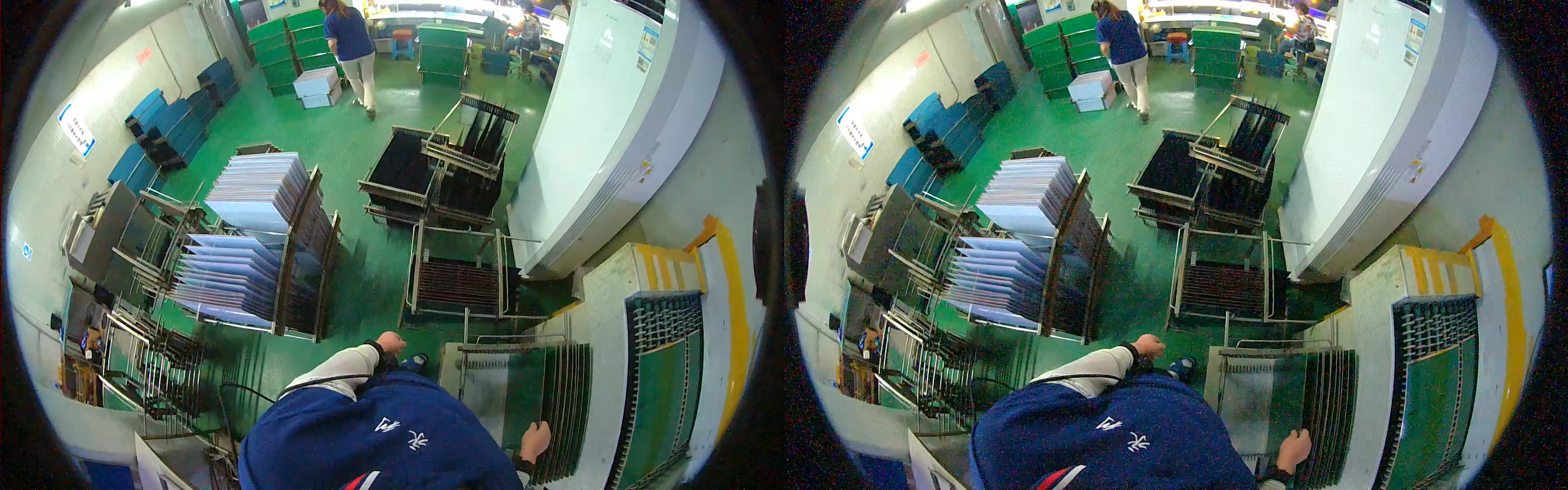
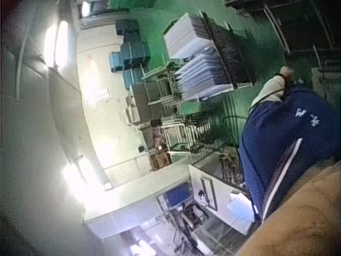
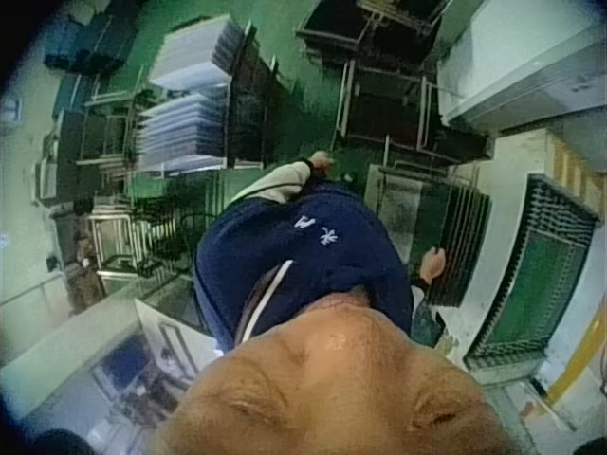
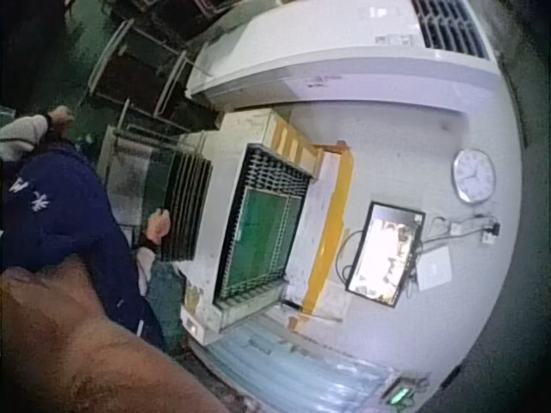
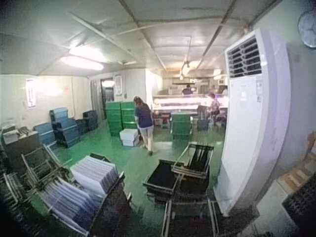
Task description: Manually loading green boards into a processing machine rack.
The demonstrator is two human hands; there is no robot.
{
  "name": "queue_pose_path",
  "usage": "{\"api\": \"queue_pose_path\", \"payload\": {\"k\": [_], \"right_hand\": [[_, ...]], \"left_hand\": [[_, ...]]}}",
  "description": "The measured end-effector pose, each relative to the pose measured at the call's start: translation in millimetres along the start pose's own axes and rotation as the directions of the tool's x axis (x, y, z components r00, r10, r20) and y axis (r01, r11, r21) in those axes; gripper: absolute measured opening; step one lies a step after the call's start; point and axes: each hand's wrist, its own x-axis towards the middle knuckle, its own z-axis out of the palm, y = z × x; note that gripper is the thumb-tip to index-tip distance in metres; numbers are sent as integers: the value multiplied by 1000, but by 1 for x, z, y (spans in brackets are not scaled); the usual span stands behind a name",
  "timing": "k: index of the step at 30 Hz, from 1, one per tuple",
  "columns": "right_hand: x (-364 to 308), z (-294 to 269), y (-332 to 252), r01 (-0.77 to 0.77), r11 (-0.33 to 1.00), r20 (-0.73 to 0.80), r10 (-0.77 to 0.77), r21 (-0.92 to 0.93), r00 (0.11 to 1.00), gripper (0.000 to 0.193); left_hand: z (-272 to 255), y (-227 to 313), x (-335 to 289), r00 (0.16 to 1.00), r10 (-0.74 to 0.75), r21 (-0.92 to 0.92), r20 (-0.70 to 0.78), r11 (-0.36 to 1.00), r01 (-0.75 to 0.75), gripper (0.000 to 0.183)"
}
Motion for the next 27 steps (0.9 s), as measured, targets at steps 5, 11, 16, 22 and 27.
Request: {"api": "queue_pose_path", "payload": {"k": [5,11,16,22,27], "right_hand": [[11,12,6,21,999,-28,-22,-31,999,19],[7,17,11,21,999,-18,-22,-26,1000,22],[4,20,5,-21,996,-79,14,-84,997,27],[0,11,-8,-82,992,-116,71,-97,991,28],[1,7,-10,-104,989,-90,95,-107,991,28]], "left_hand": [[-7,-18,11,999,-7,27,42,1000,6,32],[-11,-19,9,997,-72,-89,26,993,74,31],[-18,-5,1,997,-65,-3,29,998,65,30],[-18,-4,3,998,-66,-51,4,997,66,28],[-15,-10,14,996,-72,-94,44,993,76,30]]}}
